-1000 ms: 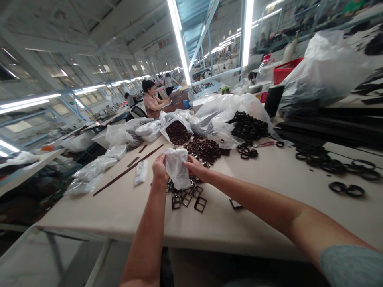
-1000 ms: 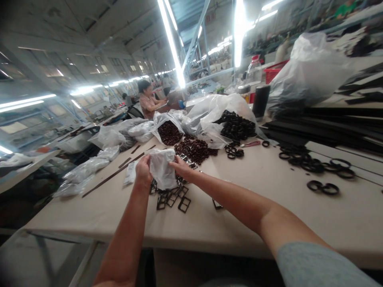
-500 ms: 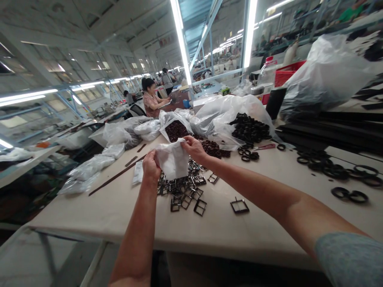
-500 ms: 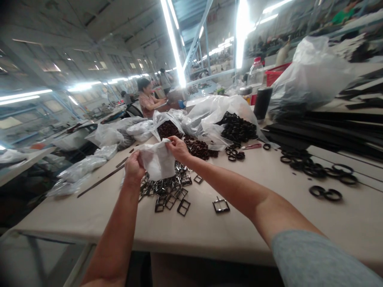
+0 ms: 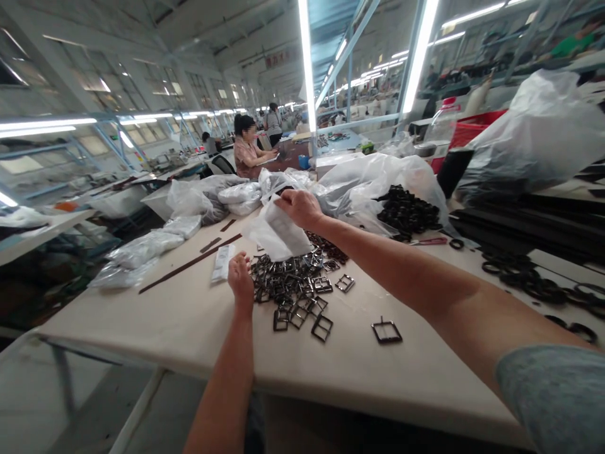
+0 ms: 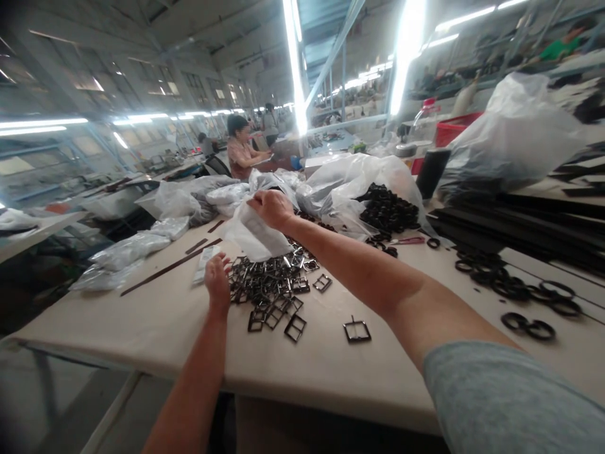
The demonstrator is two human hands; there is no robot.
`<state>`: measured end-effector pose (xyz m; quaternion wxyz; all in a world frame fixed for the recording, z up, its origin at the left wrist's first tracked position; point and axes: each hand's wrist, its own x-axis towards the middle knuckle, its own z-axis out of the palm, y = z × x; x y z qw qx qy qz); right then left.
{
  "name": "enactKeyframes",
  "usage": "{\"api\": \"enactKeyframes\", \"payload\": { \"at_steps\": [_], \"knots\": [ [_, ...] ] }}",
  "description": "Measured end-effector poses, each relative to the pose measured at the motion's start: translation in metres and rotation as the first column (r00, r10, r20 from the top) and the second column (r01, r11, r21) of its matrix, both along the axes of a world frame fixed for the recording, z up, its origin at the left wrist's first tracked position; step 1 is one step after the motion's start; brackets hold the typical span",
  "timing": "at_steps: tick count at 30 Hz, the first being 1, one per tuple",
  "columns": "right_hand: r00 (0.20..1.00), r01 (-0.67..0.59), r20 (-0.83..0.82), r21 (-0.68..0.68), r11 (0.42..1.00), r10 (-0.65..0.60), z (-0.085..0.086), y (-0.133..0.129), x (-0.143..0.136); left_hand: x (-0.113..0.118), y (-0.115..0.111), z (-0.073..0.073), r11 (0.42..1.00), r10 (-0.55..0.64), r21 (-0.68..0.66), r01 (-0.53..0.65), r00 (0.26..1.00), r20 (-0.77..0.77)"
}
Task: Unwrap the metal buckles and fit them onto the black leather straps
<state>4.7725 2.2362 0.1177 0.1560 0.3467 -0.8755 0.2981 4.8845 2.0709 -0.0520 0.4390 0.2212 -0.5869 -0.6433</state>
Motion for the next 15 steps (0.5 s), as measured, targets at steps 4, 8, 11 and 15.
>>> {"api": "enactKeyframes", "payload": {
  "at_steps": [4,8,11,15],
  "knots": [
    [0.996,0.053,-0.078,0.077,0.996,-0.047,0.009,-0.002,-0.002,0.006,-0.003,-0.011,0.997,0.057,-0.055,-0.056,0.998,0.002],
    [0.991,0.1,-0.103,0.114,0.988,-0.088,0.007,-0.007,-0.007,0.004,-0.005,-0.009,0.99,0.084,-0.115,-0.083,0.996,0.005],
    [0.986,0.124,-0.122,0.103,0.987,-0.111,0.007,-0.013,-0.01,0.002,-0.005,-0.009,0.988,0.078,-0.136,-0.075,0.997,0.015],
    [0.985,0.124,-0.132,0.074,0.989,-0.114,0.011,-0.021,-0.013,0.002,-0.004,-0.009,0.992,0.061,-0.112,-0.061,0.998,0.001]
  ]
}}
